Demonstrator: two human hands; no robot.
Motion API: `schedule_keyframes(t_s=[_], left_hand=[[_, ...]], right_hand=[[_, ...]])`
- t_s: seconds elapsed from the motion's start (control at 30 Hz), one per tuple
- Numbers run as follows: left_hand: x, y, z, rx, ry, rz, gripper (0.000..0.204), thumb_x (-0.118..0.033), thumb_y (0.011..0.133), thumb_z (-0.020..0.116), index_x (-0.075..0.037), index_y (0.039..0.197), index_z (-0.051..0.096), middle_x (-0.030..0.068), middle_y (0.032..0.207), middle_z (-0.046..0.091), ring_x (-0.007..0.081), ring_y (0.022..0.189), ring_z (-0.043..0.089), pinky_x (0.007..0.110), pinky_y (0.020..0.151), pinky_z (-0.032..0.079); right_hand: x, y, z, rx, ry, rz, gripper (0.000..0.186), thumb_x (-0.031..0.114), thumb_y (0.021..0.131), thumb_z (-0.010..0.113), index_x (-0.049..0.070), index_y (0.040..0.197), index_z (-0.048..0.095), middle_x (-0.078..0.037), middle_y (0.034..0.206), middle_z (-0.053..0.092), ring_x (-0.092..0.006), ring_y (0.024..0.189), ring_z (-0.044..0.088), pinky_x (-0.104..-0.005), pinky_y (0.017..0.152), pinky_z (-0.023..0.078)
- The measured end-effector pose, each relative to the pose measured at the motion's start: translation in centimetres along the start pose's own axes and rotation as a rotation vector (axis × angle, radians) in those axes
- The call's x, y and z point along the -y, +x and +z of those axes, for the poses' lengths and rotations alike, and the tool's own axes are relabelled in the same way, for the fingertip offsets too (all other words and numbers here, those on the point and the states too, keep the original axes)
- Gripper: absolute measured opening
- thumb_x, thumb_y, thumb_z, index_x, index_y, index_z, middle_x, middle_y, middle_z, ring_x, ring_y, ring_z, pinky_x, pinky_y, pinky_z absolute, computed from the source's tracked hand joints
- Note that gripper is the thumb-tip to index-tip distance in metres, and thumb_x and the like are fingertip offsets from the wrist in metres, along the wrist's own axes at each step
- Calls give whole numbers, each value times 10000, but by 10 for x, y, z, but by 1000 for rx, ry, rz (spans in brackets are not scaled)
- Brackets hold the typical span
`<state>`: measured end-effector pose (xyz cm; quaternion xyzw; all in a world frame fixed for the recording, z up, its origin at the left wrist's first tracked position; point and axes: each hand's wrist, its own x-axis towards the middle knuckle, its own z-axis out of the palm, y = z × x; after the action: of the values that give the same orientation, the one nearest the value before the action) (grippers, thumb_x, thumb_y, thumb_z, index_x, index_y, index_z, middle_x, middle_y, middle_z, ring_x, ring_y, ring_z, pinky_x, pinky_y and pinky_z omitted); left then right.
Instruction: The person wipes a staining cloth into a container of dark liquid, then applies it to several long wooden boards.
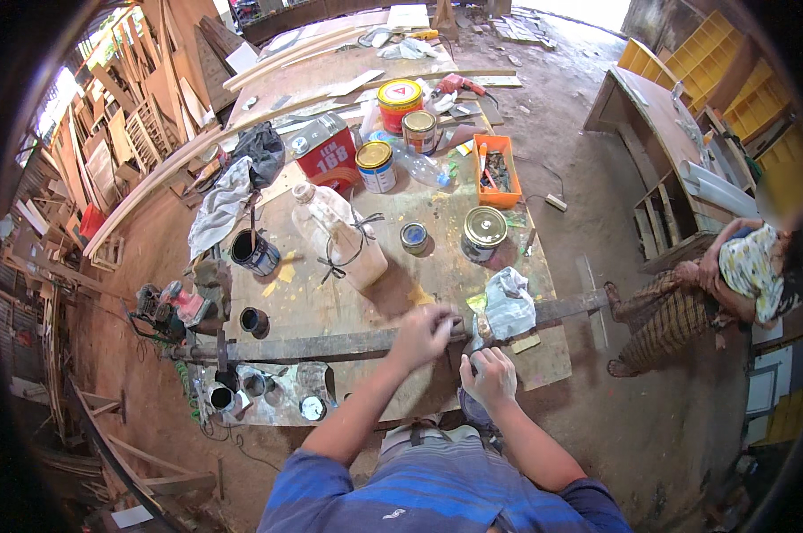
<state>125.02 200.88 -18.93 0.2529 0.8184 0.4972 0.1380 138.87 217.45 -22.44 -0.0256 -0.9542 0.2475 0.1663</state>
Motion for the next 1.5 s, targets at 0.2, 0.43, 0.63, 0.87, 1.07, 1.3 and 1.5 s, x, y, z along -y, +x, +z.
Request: schedule_keyframes(t_s=[0.2,0.43,0.63,0.87,1.07,1.3,1.5], left_hand=[[15,-127,61,95,-99,69,685,-138,872,752,-3,1491,493,276,1420,596,340,1224,681,438,1025,565],[-38,-125,87,267,-99,-72,1479,-339,689,919,37,1664,-127,388,1565,428,505,1304,587,484,1084,504],[-23,-136,122,-2,108,-111,1476,-388,641,948,45,1673,-14,324,1515,512,470,1232,638,487,1045,531],[-14,-187,103,-270,210,-190,1186,-428,588,939,38,1532,393,284,1427,559,461,1305,591,507,1056,536],[-2,-235,57,-477,256,-403,1151,-425,581,943,31,1509,436,277,1391,593,446,1299,599,495,1082,521],[33,-236,24,-675,283,-346,1071,-441,614,936,76,1439,490,295,1313,629,453,1244,623,502,1084,509],[55,-216,10,-591,281,-197,1099,-372,619,934,57,1475,396,305,1304,576,486,1226,578,504,1090,492]], right_hand=[[6,0,2,-30,-2,-25,211,193,881,752,38,757,680,-114,798,676,-325,814,666,-467,736,553],[-4,0,5,-16,-33,35,267,261,941,724,24,820,712,-168,870,725,-382,897,703,-498,812,567],[-3,-5,-7,100,-47,262,425,413,942,752,-4,866,719,-227,919,747,-421,950,724,-504,859,570],[24,-40,-16,227,131,66,487,458,845,861,4,950,717,-202,958,727,-380,935,713,-487,859,560],[75,-46,33,367,221,45,498,427,840,869,-7,1016,699,-237,971,724,-410,954,711,-488,862,560],[128,-23,57,332,226,9,482,345,793,921,8,1044,686,-223,991,740,-404,954,723,-480,861,564],[124,10,68,338,194,15,489,336,779,933,-2,1037,692,-194,912,737,-365,886,726,-465,819,566]])
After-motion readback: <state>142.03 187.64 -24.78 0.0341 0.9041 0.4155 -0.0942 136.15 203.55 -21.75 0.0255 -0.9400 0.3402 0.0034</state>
